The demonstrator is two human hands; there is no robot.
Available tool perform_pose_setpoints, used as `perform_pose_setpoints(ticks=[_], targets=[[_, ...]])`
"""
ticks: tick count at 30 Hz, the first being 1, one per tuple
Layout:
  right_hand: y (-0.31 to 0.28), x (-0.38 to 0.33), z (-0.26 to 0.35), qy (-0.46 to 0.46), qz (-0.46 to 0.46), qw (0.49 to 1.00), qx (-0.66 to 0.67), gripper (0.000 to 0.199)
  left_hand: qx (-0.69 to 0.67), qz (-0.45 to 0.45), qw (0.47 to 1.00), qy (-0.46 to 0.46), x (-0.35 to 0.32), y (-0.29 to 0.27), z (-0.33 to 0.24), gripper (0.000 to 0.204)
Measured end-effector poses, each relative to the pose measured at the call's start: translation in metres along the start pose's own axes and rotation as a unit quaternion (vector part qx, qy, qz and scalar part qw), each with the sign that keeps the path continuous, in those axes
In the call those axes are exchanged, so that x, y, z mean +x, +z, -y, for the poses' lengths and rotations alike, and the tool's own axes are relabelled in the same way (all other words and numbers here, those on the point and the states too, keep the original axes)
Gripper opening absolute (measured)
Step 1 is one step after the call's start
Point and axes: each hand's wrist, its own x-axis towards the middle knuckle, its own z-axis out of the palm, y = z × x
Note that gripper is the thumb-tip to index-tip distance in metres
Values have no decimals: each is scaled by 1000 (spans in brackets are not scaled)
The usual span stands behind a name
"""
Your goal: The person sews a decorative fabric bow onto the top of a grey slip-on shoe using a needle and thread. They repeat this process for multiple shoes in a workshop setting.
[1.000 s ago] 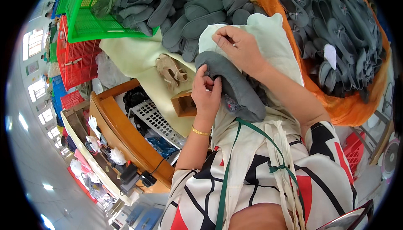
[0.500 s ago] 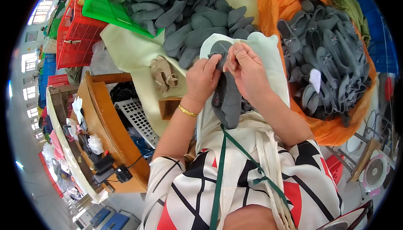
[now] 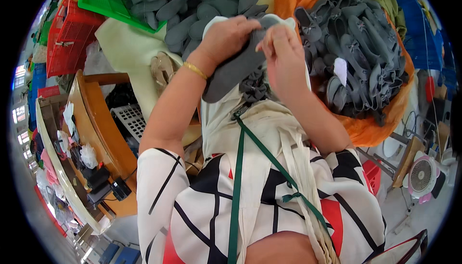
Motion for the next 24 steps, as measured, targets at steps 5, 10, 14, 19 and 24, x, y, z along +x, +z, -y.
perform_pose_setpoints(ticks=[5, 10, 14, 19, 24], targets=[[-48, -46, -25, 61, 3, 996, -61, 30, -170, 161, 967, -103, -53, 23, -32, 32], [-78, -65, -6, -32, 41, 913, -404, 15, -322, 236, 884, -244, -73, 26, -47, 38], [-87, -60, 17, -167, 76, 820, -542, 10, -375, 182, 856, -306, -57, 4, -54, 21], [-68, -76, 17, -230, 158, 788, -549, 11, -242, 257, 867, -352, -43, 7, -88, 27], [-69, -88, 25, -133, 285, 831, -458, 11, -315, 249, 831, -385, -67, 19, -78, 23]])
